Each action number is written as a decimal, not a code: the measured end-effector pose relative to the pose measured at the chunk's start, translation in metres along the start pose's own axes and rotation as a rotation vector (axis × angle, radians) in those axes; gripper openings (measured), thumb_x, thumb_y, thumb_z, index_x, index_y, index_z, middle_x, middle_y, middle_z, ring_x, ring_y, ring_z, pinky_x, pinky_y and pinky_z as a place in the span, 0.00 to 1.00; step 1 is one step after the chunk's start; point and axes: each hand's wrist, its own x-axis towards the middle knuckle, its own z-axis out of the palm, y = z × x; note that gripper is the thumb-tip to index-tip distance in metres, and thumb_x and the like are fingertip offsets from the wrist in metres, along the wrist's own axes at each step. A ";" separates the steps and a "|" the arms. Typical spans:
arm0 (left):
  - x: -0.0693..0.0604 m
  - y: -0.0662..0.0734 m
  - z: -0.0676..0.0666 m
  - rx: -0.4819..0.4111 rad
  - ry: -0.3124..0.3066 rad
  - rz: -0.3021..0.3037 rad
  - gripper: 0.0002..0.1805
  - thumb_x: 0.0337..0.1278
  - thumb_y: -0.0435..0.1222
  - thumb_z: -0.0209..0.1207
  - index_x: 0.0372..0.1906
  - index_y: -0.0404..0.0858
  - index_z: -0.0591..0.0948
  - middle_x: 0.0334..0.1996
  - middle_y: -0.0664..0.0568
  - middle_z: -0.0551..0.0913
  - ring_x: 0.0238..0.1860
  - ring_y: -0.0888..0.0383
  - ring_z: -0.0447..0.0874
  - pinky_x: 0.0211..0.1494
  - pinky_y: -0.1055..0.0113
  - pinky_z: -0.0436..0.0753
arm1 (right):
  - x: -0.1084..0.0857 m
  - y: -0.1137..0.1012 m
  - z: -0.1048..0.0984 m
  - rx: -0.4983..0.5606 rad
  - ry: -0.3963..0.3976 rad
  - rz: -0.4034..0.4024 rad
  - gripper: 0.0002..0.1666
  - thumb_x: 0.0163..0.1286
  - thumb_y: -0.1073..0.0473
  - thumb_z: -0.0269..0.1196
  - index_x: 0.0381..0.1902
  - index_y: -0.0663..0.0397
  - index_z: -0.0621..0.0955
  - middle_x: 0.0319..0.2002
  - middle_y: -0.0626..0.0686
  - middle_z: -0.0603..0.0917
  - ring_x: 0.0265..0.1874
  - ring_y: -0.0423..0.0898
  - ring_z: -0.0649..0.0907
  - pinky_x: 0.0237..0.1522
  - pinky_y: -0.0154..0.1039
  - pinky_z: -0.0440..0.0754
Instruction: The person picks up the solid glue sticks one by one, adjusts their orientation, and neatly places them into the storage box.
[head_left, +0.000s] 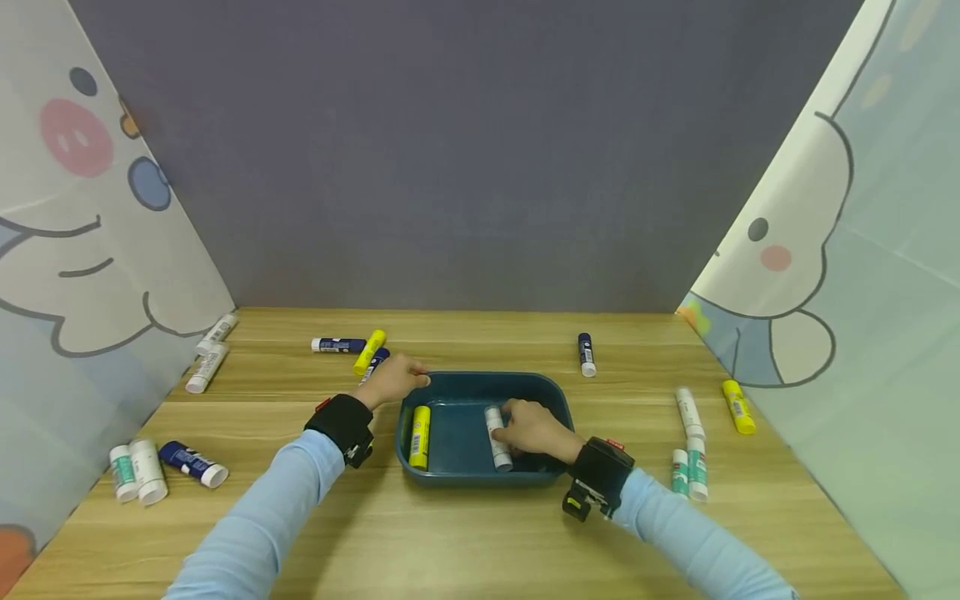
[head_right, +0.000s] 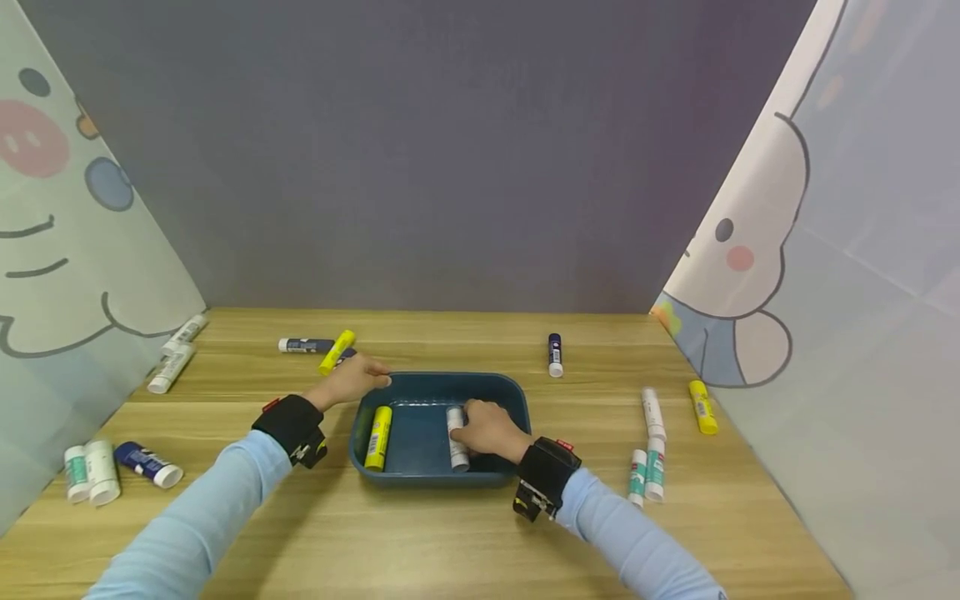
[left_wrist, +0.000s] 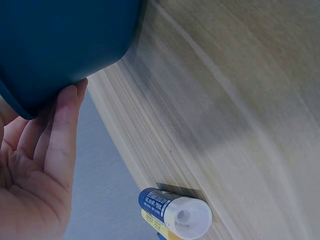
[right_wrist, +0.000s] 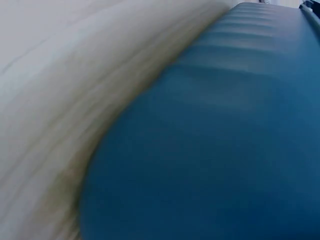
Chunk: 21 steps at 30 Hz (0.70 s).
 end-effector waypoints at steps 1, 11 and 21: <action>0.000 0.000 0.000 0.002 0.001 -0.002 0.17 0.61 0.33 0.52 0.50 0.26 0.78 0.48 0.35 0.80 0.48 0.43 0.80 0.50 0.53 0.79 | 0.000 0.000 0.000 0.000 -0.003 -0.004 0.32 0.61 0.56 0.62 0.58 0.70 0.69 0.18 0.48 0.78 0.13 0.39 0.79 0.15 0.30 0.72; 0.002 -0.003 0.000 0.003 -0.003 -0.004 0.17 0.61 0.33 0.53 0.51 0.27 0.78 0.46 0.36 0.81 0.47 0.44 0.80 0.49 0.54 0.79 | -0.005 -0.004 -0.013 0.030 -0.016 -0.030 0.32 0.62 0.56 0.61 0.60 0.67 0.68 0.21 0.48 0.78 0.16 0.42 0.81 0.19 0.33 0.77; 0.002 -0.003 0.000 0.004 -0.011 -0.025 0.17 0.62 0.34 0.52 0.51 0.28 0.78 0.45 0.38 0.82 0.46 0.45 0.80 0.48 0.55 0.79 | -0.008 0.001 -0.038 0.026 0.051 -0.039 0.27 0.63 0.55 0.60 0.58 0.64 0.72 0.38 0.55 0.80 0.23 0.44 0.78 0.24 0.34 0.74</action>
